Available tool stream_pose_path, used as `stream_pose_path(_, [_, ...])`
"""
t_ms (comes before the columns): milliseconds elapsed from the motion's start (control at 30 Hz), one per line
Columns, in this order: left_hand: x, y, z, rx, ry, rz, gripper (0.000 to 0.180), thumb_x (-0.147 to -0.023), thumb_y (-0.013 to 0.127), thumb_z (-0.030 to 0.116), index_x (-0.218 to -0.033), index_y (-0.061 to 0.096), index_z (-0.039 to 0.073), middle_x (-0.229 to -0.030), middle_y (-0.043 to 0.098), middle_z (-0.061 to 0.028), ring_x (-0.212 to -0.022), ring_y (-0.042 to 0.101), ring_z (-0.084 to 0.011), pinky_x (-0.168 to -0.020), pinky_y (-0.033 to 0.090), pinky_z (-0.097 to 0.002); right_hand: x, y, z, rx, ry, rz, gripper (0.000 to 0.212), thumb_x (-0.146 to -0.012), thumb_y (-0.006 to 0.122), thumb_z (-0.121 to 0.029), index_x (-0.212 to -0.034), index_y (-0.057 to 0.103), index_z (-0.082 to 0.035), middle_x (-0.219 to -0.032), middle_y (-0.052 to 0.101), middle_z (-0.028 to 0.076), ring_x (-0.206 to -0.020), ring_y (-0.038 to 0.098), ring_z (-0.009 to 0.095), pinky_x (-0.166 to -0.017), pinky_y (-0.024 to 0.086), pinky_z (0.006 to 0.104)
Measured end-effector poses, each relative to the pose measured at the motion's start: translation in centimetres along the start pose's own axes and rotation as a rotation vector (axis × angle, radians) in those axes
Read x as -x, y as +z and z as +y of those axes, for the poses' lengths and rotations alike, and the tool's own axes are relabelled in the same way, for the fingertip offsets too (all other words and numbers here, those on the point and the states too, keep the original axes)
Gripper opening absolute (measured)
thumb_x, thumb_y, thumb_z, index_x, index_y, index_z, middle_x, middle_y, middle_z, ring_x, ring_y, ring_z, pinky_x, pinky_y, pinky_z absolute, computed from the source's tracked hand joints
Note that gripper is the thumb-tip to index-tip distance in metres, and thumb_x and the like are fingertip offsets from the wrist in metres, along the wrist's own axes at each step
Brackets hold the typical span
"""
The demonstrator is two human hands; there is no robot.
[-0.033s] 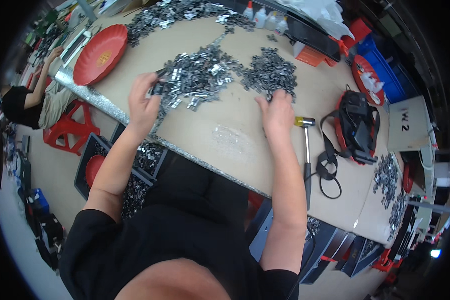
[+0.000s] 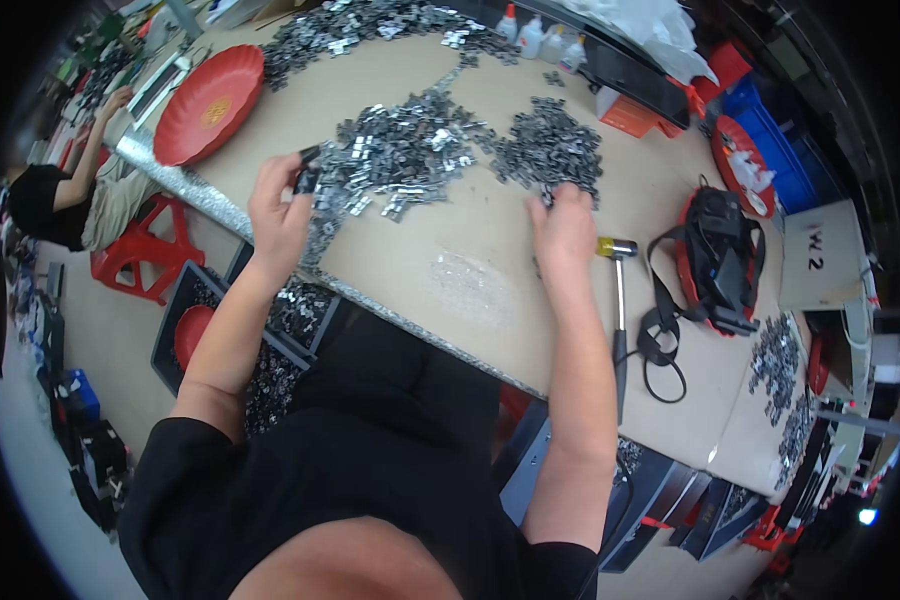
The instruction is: The person assembles small metal components by hand on a workbench, then taps them with a hammer.
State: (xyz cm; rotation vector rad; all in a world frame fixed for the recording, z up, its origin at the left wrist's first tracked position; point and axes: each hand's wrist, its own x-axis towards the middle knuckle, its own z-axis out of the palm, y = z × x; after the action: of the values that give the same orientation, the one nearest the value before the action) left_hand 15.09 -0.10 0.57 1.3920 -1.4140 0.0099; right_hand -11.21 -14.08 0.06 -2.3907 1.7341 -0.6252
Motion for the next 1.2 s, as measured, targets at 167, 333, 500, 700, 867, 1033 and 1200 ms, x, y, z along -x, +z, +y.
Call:
stream_pose_path(167, [4.8,-3.7,-1.9,-0.25,-0.279,-0.202,0.038,-0.059,0.056,-0.003,-0.097,0.05,-0.001,-0.092,0.051,-0.0133,-0.084,0.048,-0.0302,-0.074,0.041,-0.0353,-0.3,-1.2,0.3,-0.056,-0.09,0.007,0.023,-0.075,0.06,-0.02,-0.087,0.058,0.0,-0.083,0.055,0.018,-0.075,0.055,0.033,-0.067,0.043,0.0402])
stream_pose_path(333, [4.0,-1.7,-1.0,-0.27,-0.062,-0.326,0.032,-0.06,0.054,-0.005,-0.092,0.052,0.0,-0.094,0.051,-0.0125,-0.088,0.047,-0.0301,-0.077,0.04,-0.0359,-0.3,-1.4,0.1,-0.188,-0.105,0.094,0.019,-0.076,0.058,-0.015,-0.087,0.06,0.0,-0.076,0.057,0.016,-0.068,0.056,0.029,-0.063,0.044,0.0359])
stream_pose_path(500, [3.3,-1.0,0.2,-0.327,0.027,-0.437,0.03,-0.062,0.052,-0.006,-0.091,0.053,0.0,-0.091,0.051,-0.012,-0.083,0.049,-0.0271,-0.072,0.043,-0.0327,1.1,-2.1,-0.9,-0.677,0.101,-0.138,0.016,-0.078,0.058,-0.009,-0.089,0.059,0.003,-0.071,0.059,0.009,-0.058,0.056,0.014,-0.054,0.044,0.0252])
stream_pose_path(700, [1.8,3.5,4.5,0.991,-0.833,-0.237,0.028,-0.07,0.048,-0.008,-0.095,0.052,0.001,-0.085,0.052,-0.0029,-0.061,0.045,-0.0073,-0.055,0.038,-0.0189,3.6,-2.5,-1.1,-1.335,0.262,-0.579,0.021,-0.08,0.058,-0.008,-0.096,0.056,0.004,-0.071,0.058,0.006,-0.06,0.056,0.01,-0.055,0.048,0.0209])
stream_pose_path(867, [1.2,9.9,4.5,1.149,-0.814,-0.496,0.035,-0.07,0.038,-0.012,-0.101,0.05,0.0,-0.085,0.054,-0.0034,-0.066,0.048,-0.0079,-0.056,0.04,-0.0204,3.6,-1.0,-3.0,-1.569,0.259,-0.517,0.022,-0.08,0.058,-0.009,-0.099,0.055,0.002,-0.073,0.058,0.004,-0.059,0.056,0.008,-0.053,0.048,0.0199])
stream_pose_path(1033, [-2.8,11.1,5.2,0.907,-0.732,-0.815,0.022,-0.077,0.043,-0.004,-0.096,0.051,0.0,-0.077,0.053,-0.0019,-0.063,0.048,-0.0077,-0.054,0.04,-0.0201,2.7,-2.0,-0.2,-1.221,0.126,-0.428,0.023,-0.08,0.057,-0.006,-0.101,0.057,0.001,-0.077,0.057,0.003,-0.062,0.054,0.006,-0.053,0.046,0.0186])
stream_pose_path(1200, [-3.5,14.4,5.9,0.941,-0.828,-1.028,0.022,-0.08,0.043,0.003,-0.096,0.057,0.0,-0.063,0.049,0.0004,-0.049,0.042,-0.0057,-0.044,0.031,-0.0193,3.2,-3.4,1.6,-1.074,0.065,-0.412,0.023,-0.081,0.055,-0.011,-0.103,0.057,-0.004,-0.089,0.056,0.004,-0.066,0.054,0.008,-0.058,0.046,0.0208])
